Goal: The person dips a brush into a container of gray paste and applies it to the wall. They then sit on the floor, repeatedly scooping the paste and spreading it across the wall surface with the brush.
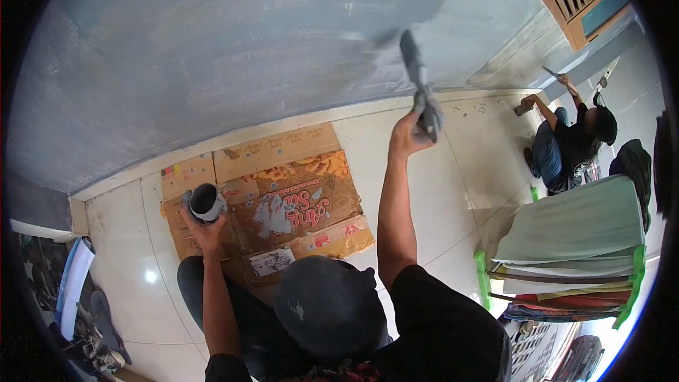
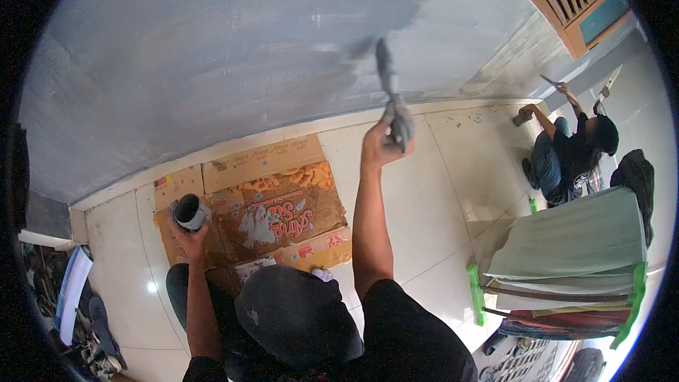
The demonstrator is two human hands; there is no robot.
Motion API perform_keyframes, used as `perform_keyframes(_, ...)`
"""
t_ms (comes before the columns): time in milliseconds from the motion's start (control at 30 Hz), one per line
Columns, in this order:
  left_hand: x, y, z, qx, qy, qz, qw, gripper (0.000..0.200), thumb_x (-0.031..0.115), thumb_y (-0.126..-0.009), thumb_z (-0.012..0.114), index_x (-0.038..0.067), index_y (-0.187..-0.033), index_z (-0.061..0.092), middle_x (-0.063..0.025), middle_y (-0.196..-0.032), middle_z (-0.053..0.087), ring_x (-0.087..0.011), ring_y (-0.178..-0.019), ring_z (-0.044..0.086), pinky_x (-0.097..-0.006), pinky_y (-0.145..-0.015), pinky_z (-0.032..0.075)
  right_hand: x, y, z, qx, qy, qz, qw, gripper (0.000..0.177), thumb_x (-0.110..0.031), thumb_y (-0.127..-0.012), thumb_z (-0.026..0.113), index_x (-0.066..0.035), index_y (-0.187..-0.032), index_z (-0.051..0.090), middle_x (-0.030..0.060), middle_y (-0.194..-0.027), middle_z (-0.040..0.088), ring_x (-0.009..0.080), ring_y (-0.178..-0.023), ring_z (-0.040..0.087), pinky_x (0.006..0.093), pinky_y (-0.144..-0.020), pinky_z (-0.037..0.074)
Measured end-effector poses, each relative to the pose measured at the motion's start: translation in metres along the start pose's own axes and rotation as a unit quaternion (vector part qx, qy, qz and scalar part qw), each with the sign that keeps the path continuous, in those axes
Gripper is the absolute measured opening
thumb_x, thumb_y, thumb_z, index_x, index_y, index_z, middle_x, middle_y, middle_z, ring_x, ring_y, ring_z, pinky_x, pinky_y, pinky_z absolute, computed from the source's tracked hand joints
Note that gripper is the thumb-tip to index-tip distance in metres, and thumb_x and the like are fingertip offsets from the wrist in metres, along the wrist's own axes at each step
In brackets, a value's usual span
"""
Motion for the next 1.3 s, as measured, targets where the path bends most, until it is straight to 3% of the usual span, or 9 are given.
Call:
perform_keyframes(100, -0.006, -0.003, 0.005, -0.026, 0.002, 0.040, 0.999, 0.098, 0.015, -0.069, 0.086, 0.000, -0.150, 0.034, -0.0157, -0.143, 0.046, -0.0282, -0.131, 0.050, -0.0422, -0.110, 0.042, 0.014, 0.000, 0.009, 0.037, 0.051, -0.026, 0.998, 0.013, 0.011, -0.087, 0.070, 0.005, -0.098, 0.068, 0.0167, -0.098, 0.073, 0.0213, -0.088, 0.071, 0.0280, -0.073, 0.056)
perform_keyframes(167, 0.002, -0.002, 0.007, -0.013, -0.004, 0.031, 0.999, 0.095, 0.016, -0.066, 0.086, 0.000, -0.146, 0.038, -0.0154, -0.138, 0.049, -0.0287, -0.128, 0.051, -0.0419, -0.110, 0.041, 0.016, 0.021, 0.044, -0.066, 0.118, -0.005, 0.991, 0.017, 0.009, -0.083, 0.073, 0.002, -0.098, 0.069, 0.0140, -0.095, 0.074, 0.0212, -0.085, 0.071, 0.0280, -0.072, 0.056)
perform_keyframes(333, 0.007, -0.002, 0.009, -0.004, 0.030, 0.022, 0.999, 0.093, 0.019, -0.062, 0.087, 0.000, -0.141, 0.043, -0.0157, -0.133, 0.051, -0.0300, -0.124, 0.052, -0.0422, -0.109, 0.040, -0.068, 0.067, 0.081, -0.153, -0.100, -0.086, 0.979, 0.017, 0.006, -0.081, 0.073, 0.001, -0.097, 0.068, 0.0146, -0.091, 0.073, 0.0229, -0.084, 0.072, 0.0295, -0.072, 0.056)
perform_keyframes(600, -0.003, -0.002, 0.002, 0.016, 0.017, 0.001, 1.000, 0.095, 0.015, -0.062, 0.087, -0.002, -0.143, 0.040, -0.0165, -0.134, 0.051, -0.0290, -0.124, 0.053, -0.0408, -0.109, 0.040, -0.026, 0.023, 0.031, -0.017, -0.011, -0.015, 1.000, 0.012, 0.006, -0.086, 0.074, 0.004, -0.095, 0.066, 0.0156, -0.099, 0.073, 0.0235, -0.093, 0.070, 0.0307, -0.079, 0.057)
perform_keyframes(767, 0.023, -0.003, 0.007, -0.003, -0.017, 0.029, 0.999, 0.094, 0.015, -0.063, 0.086, -0.002, -0.143, 0.039, -0.0162, -0.133, 0.050, -0.0284, -0.124, 0.052, -0.0406, -0.109, 0.040, -0.082, 0.077, 0.099, -0.179, -0.055, -0.130, 0.974, 0.011, 0.008, -0.085, 0.072, 0.003, -0.093, 0.066, 0.0137, -0.096, 0.074, 0.0221, -0.087, 0.071, 0.0303, -0.073, 0.057)
perform_keyframes(1000, -0.002, -0.002, -0.005, 0.004, -0.028, 0.022, 0.999, 0.098, 0.019, -0.061, 0.090, -0.002, -0.142, 0.039, -0.0165, -0.133, 0.049, -0.0299, -0.125, 0.052, -0.0422, -0.110, 0.041, -0.091, 0.060, 0.057, -0.068, -0.017, -0.084, 0.994, 0.005, 0.006, -0.092, 0.068, 0.005, -0.095, 0.064, 0.0158, -0.097, 0.070, 0.0240, -0.087, 0.069, 0.0342, -0.074, 0.058)
perform_keyframes(1100, -0.011, -0.001, -0.004, 0.015, 0.022, -0.001, 1.000, 0.102, 0.021, -0.060, 0.093, -0.002, -0.143, 0.039, -0.0172, -0.133, 0.049, -0.0304, -0.125, 0.051, -0.0427, -0.110, 0.041, -0.054, 0.052, 0.043, -0.039, 0.004, -0.042, 0.998, 0.011, 0.004, -0.091, 0.073, 0.007, -0.098, 0.064, 0.0154, -0.099, 0.070, 0.0244, -0.090, 0.069, 0.0320, -0.070, 0.057)
perform_keyframes(1200, -0.006, 0.000, 0.000, -0.009, 0.013, -0.009, 1.000, 0.101, 0.018, -0.061, 0.092, -0.003, -0.143, 0.038, -0.0179, -0.134, 0.048, -0.0304, -0.125, 0.051, -0.0427, -0.110, 0.041, -0.058, 0.081, 0.076, -0.107, 0.022, -0.150, 0.983, 0.013, 0.001, -0.084, 0.074, 0.001, -0.096, 0.069, 0.0119, -0.098, 0.073, 0.0209, -0.085, 0.071, 0.0310, -0.069, 0.057)
perform_keyframes(1300, 0.001, 0.001, 0.000, -0.001, -0.015, 0.000, 1.000, 0.098, 0.016, -0.062, 0.091, -0.002, -0.143, 0.037, -0.0183, -0.135, 0.048, -0.0297, -0.125, 0.052, -0.0423, -0.109, 0.041, -0.118, 0.121, 0.133, -0.168, -0.107, -0.139, 0.970, 0.024, 0.003, -0.073, 0.072, -0.004, -0.096, 0.069, 0.0124, -0.098, 0.074, 0.0212, -0.080, 0.072, 0.0307, -0.066, 0.057)
Point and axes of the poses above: each hand's wrist, its own y-axis away from the middle knuckle, its own z-axis out of the palm, x = y × z, the point moved 8 cm from there along -y, towards the middle knuckle
